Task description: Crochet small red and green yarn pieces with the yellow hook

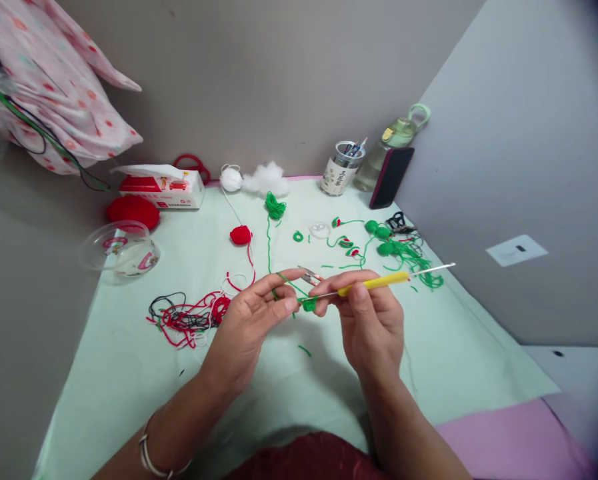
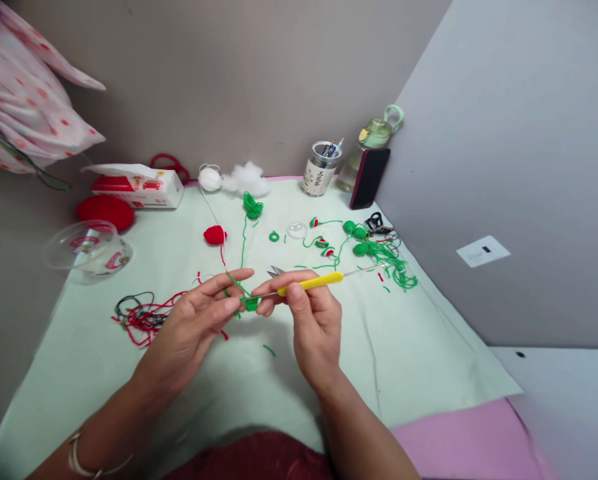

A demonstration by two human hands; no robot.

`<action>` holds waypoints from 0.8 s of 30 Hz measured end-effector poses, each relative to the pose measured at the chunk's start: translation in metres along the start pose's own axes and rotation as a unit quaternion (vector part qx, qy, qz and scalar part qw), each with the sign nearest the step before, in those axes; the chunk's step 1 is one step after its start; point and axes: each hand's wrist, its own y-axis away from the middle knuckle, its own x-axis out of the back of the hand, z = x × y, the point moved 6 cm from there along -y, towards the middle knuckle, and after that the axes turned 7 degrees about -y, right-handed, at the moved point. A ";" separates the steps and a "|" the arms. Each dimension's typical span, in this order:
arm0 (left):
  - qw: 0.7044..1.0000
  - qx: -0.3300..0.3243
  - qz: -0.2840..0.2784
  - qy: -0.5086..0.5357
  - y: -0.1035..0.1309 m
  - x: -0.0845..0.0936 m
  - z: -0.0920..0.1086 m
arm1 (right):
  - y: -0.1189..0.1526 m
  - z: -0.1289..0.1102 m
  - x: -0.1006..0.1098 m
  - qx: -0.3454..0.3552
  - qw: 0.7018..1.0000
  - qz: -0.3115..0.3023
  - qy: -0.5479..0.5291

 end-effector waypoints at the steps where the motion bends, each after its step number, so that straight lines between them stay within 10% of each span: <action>1: 1.000 -0.002 0.000 -0.002 0.000 0.000 0.000 | 0.000 0.000 0.000 0.000 1.000 0.000 0.001; 24: 1.000 -0.021 -0.004 -0.019 -0.001 0.002 -0.002 | 0.004 -0.004 -0.003 0.022 0.999 -0.012 0.048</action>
